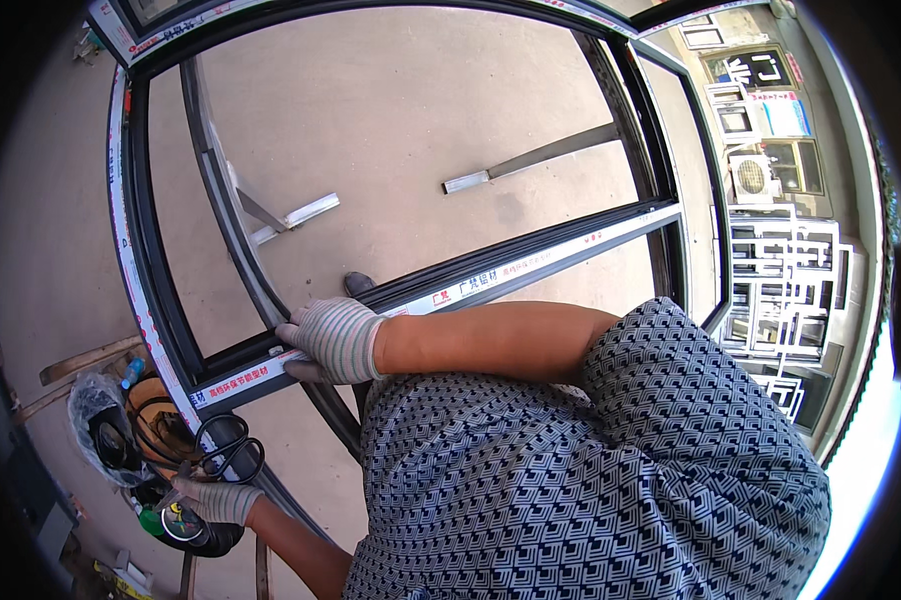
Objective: The person installs a black rubber seal into the groove of a metal window frame. They press the seal into place by hand along the frame's edges and then use shears to trim the excess material at the corners.
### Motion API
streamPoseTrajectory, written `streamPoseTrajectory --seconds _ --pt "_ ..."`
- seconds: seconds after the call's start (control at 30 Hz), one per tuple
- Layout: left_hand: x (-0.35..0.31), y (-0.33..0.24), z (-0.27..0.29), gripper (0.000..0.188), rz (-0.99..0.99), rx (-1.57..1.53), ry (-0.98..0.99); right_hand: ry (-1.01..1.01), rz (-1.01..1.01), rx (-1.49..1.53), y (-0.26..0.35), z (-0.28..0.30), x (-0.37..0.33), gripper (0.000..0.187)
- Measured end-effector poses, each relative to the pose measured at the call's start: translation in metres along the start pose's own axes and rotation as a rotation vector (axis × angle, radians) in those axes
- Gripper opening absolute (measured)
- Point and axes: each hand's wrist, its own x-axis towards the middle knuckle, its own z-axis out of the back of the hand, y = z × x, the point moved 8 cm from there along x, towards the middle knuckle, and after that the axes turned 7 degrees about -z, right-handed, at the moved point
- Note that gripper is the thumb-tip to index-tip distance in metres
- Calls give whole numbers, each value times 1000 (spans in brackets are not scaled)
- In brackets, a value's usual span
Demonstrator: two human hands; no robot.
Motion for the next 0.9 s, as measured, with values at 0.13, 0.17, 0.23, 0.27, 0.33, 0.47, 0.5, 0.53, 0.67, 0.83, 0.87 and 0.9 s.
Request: streamPoseTrajectory --seconds 0.13,0.17,0.23,0.27,0.33,0.47,0.5,0.53,0.67,0.83,0.87,0.9 --pt "-1 -14 -4 56 -10 152 22 31 9 49 3 0 -4 53" --pt "1 -14 -3 56 -19 177 15 18 59 44 9 -1 -1 54" --pt "4 -15 -5 57 -43 215 -2 38 67 6 9 -5 2 53" --pt "6 -16 -6 55 -54 218 11 48 91 -11 10 -4 4 52" --pt "8 -18 -7 52 -73 224 37 108 80 23 4 -4 2 48" --pt "30 1 2 53 -88 208 -74 134 33 -1 -16 -5 -6 35" --pt "35 3 0 56 -84 215 8 122 4 6 -27 1 -14 34" --pt "40 7 3 57 -57 257 -31 122 4 25 -37 7 -24 33" --pt "43 7 10 55 -22 370 -104 148 -2 35 -77 25 -60 38" --pt "46 9 11 51 -37 309 -164 165 -81 -66 -150 48 -118 56" --pt "34 -2 9 51 -46 315 -210 148 -102 -82 -166 54 -131 58" --pt "23 -12 4 52 -9 294 -227 147 -109 -97 -182 60 -145 59"
